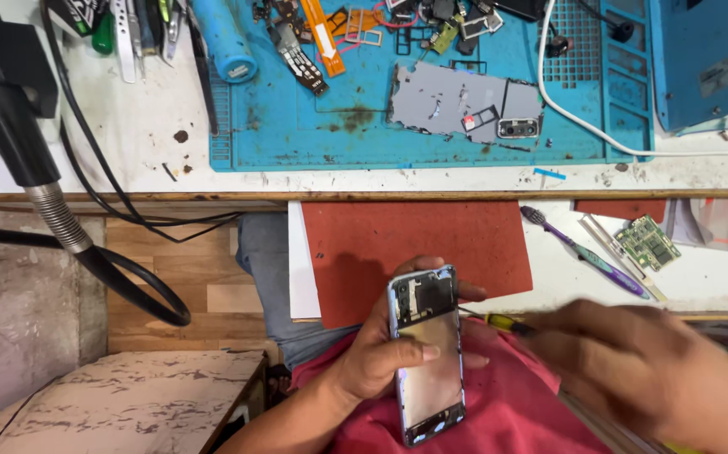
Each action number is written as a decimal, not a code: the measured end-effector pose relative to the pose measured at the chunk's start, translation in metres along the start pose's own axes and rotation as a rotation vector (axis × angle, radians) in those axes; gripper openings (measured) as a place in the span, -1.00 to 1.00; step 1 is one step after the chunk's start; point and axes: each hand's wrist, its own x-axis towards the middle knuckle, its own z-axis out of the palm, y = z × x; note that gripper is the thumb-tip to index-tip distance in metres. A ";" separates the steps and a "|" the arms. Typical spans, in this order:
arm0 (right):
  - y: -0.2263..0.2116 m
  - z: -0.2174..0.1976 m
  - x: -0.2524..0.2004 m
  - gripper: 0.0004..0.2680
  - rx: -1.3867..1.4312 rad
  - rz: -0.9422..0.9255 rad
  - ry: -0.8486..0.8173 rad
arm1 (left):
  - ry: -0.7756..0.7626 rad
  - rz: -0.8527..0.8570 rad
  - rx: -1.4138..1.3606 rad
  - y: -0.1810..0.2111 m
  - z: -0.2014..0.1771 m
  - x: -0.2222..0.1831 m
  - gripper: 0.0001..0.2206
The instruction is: The person reassembles a mobile phone by inserting internal components into the chassis and using a screwdriver to tighten screws on the motherboard.
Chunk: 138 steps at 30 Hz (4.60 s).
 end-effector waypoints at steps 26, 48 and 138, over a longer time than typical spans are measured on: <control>0.003 0.013 -0.002 -0.82 0.375 0.275 0.188 | 0.021 0.023 -0.029 0.002 0.000 0.001 -0.19; 0.091 0.023 0.200 -0.91 -0.261 0.114 0.187 | 0.049 0.097 -0.163 -0.002 -0.036 0.021 -0.29; 0.011 0.075 0.037 -0.51 0.700 0.173 0.756 | -0.116 -0.051 -0.533 -0.033 -0.012 0.011 -0.24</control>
